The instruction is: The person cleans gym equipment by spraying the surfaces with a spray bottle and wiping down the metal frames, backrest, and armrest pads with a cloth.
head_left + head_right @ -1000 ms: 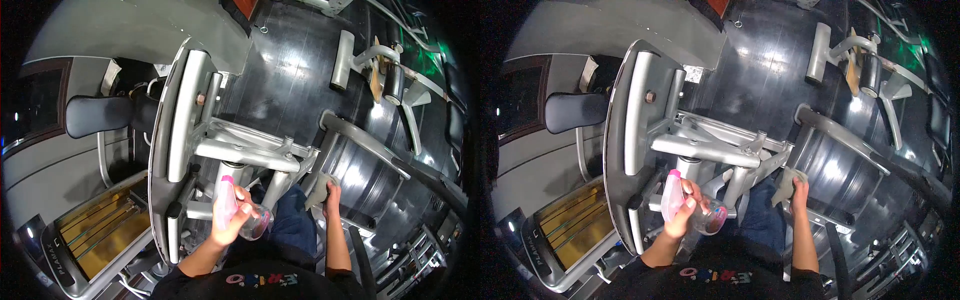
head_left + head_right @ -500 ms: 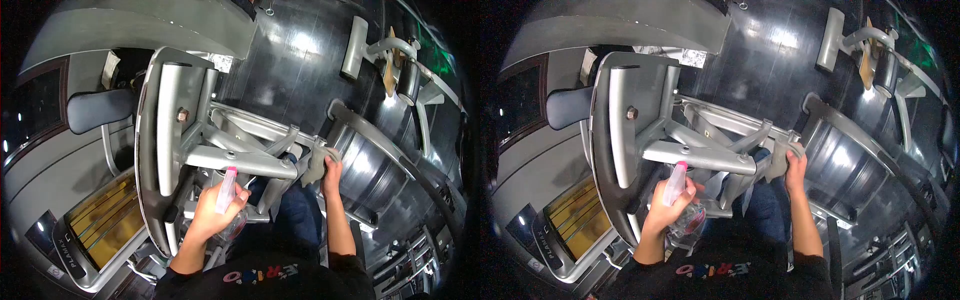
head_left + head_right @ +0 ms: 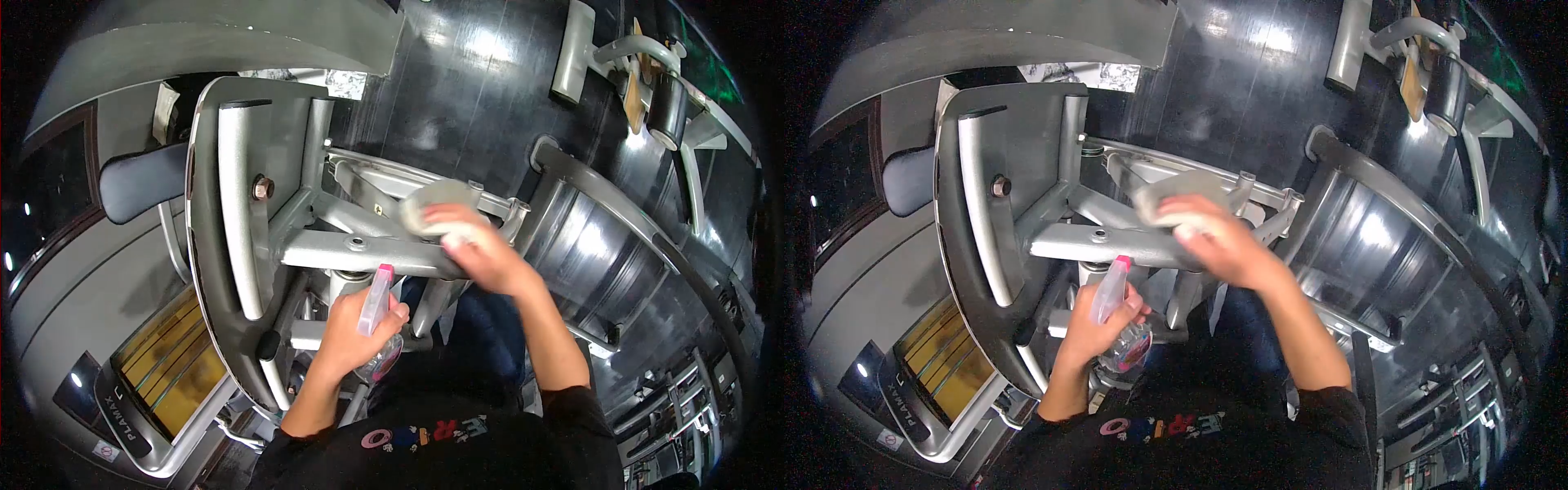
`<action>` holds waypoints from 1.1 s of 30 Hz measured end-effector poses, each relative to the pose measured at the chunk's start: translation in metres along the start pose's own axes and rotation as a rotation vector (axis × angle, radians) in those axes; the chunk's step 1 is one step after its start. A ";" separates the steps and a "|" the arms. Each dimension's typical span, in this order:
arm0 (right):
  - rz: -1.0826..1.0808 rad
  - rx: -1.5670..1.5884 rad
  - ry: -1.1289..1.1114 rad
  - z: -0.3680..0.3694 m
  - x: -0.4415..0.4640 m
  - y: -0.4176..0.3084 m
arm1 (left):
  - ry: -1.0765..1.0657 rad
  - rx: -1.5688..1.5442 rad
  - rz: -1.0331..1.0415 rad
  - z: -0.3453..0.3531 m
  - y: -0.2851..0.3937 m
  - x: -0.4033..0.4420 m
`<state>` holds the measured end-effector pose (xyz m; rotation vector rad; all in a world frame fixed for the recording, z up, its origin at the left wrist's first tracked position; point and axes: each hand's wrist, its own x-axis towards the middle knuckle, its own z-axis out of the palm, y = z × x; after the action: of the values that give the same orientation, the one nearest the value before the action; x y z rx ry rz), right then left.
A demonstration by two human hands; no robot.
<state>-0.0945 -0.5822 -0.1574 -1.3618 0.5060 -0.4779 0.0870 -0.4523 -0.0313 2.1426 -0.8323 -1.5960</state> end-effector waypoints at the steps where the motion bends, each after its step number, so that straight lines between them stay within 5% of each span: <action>1: -0.006 -0.135 -0.128 0.011 0.007 -0.009 | -0.002 -0.001 -0.001 -0.001 -0.001 -0.002; 3: 0.003 -0.383 -0.274 0.023 0.015 -0.027 | -0.044 -0.064 0.046 -0.002 -0.004 -0.007; 10: 0.084 -0.210 -0.444 0.020 0.042 -0.006 | -0.019 -0.505 0.202 0.004 -0.039 -0.026; 13: 0.011 -0.077 -0.608 0.028 0.077 0.009 | 0.074 -0.372 0.518 0.008 -0.068 -0.024; 18: 0.313 -0.348 -0.682 0.072 0.154 0.035 | 0.061 -0.601 0.378 0.018 -0.076 -0.035; 20: 0.311 -0.213 -0.769 0.065 0.166 0.042 | 0.114 -0.497 0.429 0.024 -0.065 -0.040; 24: 0.119 -0.142 -0.448 0.049 0.110 0.039 | 0.084 -0.363 0.512 0.027 -0.085 -0.048; 27: 0.405 -0.117 -0.567 -0.012 0.074 0.000 | 0.094 -0.475 0.523 0.025 -0.091 -0.054; 30: 0.371 -0.002 -0.429 -0.031 0.013 -0.013 | 0.096 -0.653 0.485 0.022 -0.102 -0.062; 33: 0.127 -0.249 -0.223 -0.002 -0.024 -0.033 | 0.109 -0.706 0.524 0.017 -0.112 -0.070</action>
<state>-0.1154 -0.5744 -0.1235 -1.5884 0.4753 -0.1594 0.0850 -0.3208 -0.0503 1.3584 -0.5992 -1.2315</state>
